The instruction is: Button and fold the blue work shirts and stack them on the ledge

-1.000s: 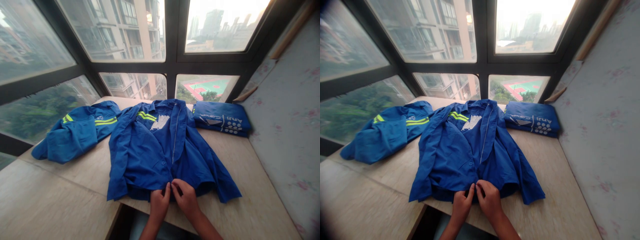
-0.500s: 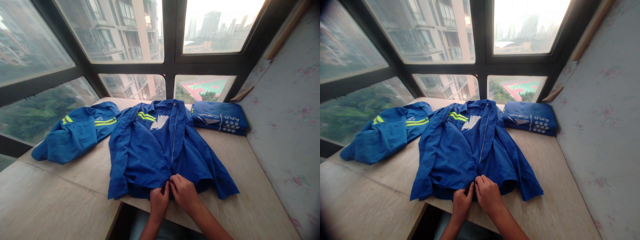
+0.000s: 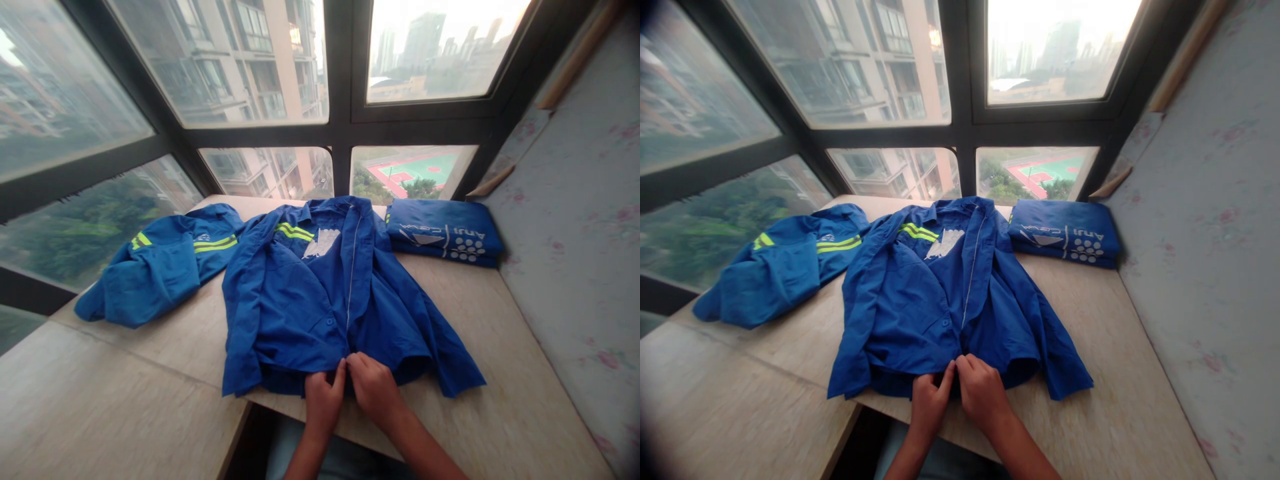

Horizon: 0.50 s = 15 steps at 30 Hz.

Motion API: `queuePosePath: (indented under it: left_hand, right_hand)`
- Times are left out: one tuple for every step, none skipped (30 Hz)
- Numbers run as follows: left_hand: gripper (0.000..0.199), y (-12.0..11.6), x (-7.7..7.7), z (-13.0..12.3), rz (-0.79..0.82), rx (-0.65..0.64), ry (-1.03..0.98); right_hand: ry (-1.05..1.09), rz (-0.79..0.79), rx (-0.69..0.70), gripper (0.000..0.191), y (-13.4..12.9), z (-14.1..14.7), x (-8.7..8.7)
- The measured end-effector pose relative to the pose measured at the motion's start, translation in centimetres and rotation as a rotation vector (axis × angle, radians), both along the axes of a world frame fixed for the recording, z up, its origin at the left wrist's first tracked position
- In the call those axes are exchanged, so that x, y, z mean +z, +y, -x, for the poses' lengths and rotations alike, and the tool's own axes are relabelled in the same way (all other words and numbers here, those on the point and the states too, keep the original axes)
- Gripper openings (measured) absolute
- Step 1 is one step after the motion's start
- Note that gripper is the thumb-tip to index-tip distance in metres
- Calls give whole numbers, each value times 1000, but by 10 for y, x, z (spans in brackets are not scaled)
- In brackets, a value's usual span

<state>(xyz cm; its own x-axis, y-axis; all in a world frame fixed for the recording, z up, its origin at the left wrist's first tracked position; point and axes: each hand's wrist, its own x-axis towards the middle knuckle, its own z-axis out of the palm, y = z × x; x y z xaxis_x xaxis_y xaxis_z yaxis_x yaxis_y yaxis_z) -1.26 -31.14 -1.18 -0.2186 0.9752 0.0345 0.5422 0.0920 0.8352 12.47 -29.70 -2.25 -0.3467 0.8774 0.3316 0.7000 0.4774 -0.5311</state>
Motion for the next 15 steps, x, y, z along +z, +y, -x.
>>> queuePosePath:
  left_hand:
    - [39, 0, 1, -1, -1, 5, -2]
    - [39, 1, 1, -1, -2, 11, -7]
    - [38, 1, 1, 0, -1, 16, -16]
    - [37, 1, 1, 0, 5, 21, -28]
    - [37, 2, 0, 1, 14, 28, -41]
    - [37, 2, -2, 2, 22, 36, -55]
    - [36, 2, -3, 3, 28, 46, -70]
    - [35, 2, -5, 5, 30, 54, -87]
    - [34, 2, -7, 6, 31, 59, -105]
    - [33, 2, -9, 7, 31, 60, -126]
    - [33, 2, -11, 8, 31, 59, -146]
    - [32, 2, -13, 8, 32, 57, -167]
    - [32, 2, -14, 9, 30, 58, -185]
    - [32, 1, -15, 9, 24, 60, -201]
    - [32, 1, -15, 9, 15, 63, -214]
  right_hand:
    - [8, -19, -2, 26, 0, 0, 1]
    - [15, -37, -6, 27, -1, 0, 2]
    - [20, -55, -11, 27, -1, 0, 2]
    - [25, -70, -16, 28, -1, 0, 2]
    - [32, -80, -18, 28, -2, 1, 1]
    - [43, -84, -19, 29, -3, 2, 0]
    - [58, -82, -20, 29, -4, 3, -2]
    - [79, -71, -20, 29, -5, 4, -3]
    - [107, -50, -20, 29, -5, 4, -4]
    - [144, -20, -20, 29, -6, 5, -4]
    - [190, 24, -22, 28, -5, 5, -4]
    - [244, 82, -25, 26, -5, 4, -3]
    - [302, 151, -32, 24, -3, 4, -1]
    - [358, 229, -40, 22, -1, 3, 1]
    - [414, 314, -48, 19, 1, 2, 3]
